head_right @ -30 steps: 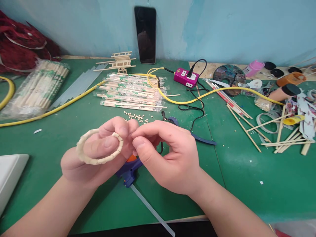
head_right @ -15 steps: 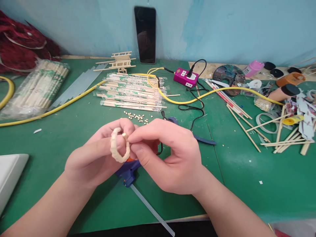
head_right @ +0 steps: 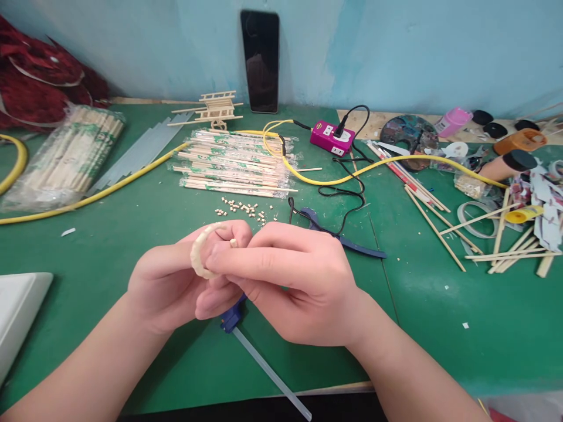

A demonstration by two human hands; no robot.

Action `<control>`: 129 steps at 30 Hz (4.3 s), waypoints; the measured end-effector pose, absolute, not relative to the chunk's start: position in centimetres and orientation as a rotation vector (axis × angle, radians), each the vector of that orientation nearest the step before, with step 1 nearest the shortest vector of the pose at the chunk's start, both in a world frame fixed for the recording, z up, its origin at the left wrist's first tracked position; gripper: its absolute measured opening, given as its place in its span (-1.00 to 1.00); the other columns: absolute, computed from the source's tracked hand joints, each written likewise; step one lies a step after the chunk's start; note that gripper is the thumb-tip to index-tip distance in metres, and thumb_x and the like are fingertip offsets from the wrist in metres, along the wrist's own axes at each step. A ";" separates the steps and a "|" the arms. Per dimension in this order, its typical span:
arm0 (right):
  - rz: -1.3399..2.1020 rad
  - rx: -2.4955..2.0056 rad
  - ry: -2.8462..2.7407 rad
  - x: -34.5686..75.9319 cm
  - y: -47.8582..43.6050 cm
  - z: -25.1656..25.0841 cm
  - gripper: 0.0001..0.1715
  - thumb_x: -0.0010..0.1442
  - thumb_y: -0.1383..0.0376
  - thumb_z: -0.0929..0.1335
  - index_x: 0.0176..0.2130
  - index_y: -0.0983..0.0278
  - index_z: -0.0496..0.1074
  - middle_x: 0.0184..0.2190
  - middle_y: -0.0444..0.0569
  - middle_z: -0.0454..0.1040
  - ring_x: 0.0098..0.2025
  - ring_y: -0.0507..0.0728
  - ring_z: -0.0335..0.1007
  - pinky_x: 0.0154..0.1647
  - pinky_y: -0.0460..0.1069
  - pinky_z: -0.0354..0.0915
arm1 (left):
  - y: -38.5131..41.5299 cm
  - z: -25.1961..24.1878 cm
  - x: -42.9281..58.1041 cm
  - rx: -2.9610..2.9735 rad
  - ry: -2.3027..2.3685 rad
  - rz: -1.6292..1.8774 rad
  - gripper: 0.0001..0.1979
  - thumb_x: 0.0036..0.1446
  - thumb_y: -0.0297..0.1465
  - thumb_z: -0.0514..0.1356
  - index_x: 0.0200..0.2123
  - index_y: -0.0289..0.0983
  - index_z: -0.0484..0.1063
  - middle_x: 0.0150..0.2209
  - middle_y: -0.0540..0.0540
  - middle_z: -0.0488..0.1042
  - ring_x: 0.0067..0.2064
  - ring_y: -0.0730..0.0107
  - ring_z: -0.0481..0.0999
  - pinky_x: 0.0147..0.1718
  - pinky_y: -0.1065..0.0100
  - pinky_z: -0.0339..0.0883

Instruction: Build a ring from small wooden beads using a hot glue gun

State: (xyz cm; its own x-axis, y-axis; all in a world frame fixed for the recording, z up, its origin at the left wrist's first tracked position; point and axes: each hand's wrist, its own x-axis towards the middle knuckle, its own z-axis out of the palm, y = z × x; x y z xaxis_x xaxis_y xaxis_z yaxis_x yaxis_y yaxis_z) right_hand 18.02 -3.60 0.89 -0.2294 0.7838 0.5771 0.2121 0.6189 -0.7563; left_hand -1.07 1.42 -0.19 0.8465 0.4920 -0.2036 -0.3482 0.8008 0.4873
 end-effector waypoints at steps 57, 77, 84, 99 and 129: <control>0.592 -0.984 -1.814 17.9 -4.3 -0.8 -0.78 0.41 0.48 0.30 -0.11 0.15 0.25 -0.40 -0.26 0.37 -0.51 -0.02 0.27 -0.49 -0.06 0.26 | 1.3 0.5 -1.2 0.510 0.434 0.508 -0.79 0.17 -0.32 0.47 -0.33 -0.29 0.55 -0.53 0.03 0.39 -0.63 0.54 0.33 -0.65 0.54 0.26; 0.585 -0.927 -1.221 18.5 -1.8 -1.0 -0.63 0.60 0.28 0.32 -0.32 0.20 0.37 -0.59 -0.24 0.25 -0.63 0.00 0.22 -0.65 -0.08 0.21 | 1.4 1.2 -1.2 0.589 0.442 0.621 -0.81 0.24 -0.37 0.40 -0.35 -0.31 0.49 -0.53 0.03 0.32 -0.55 0.53 0.23 -0.57 0.49 0.23; 0.096 -0.912 -1.770 17.3 -3.5 -0.6 -0.59 0.33 0.52 0.48 0.08 0.14 0.60 -0.17 -0.01 0.78 -0.30 0.18 0.71 -0.32 0.03 0.67 | 0.9 1.1 -1.0 0.646 0.443 0.653 -0.75 0.26 -0.26 0.48 -0.29 -0.29 0.57 -0.52 0.05 0.33 -0.51 0.53 0.30 -0.48 0.48 0.30; -0.263 -0.747 -1.846 18.1 -3.1 -1.8 -0.87 0.41 0.49 0.44 -0.08 0.33 0.60 -0.26 0.04 0.72 -0.28 0.11 0.67 -0.27 -0.05 0.61 | -0.5 1.0 -0.1 0.526 0.388 0.623 -0.77 0.33 -0.32 0.45 -0.29 -0.29 0.52 -0.51 0.10 0.19 -0.49 0.56 0.15 -0.43 0.50 0.31; -0.125 -0.994 -1.834 17.2 -3.1 -2.2 -0.85 0.36 0.41 0.32 -0.15 0.15 0.29 -0.42 -0.14 0.49 -0.42 0.10 0.45 -0.49 -0.04 0.33 | -1.4 0.4 0.9 0.665 0.529 0.764 -0.67 0.27 -0.21 0.53 -0.22 -0.30 0.52 -0.45 0.04 0.38 -0.48 0.56 0.22 -0.45 0.53 0.21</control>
State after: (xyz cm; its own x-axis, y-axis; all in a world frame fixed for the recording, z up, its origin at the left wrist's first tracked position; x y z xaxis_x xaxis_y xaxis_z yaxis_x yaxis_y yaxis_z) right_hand 17.20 -3.07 -2.19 -0.1577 0.5727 0.8044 0.6762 0.6563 -0.3347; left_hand 0.90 -1.38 0.37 0.6129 0.7660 -0.1937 -0.4510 0.5405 0.7102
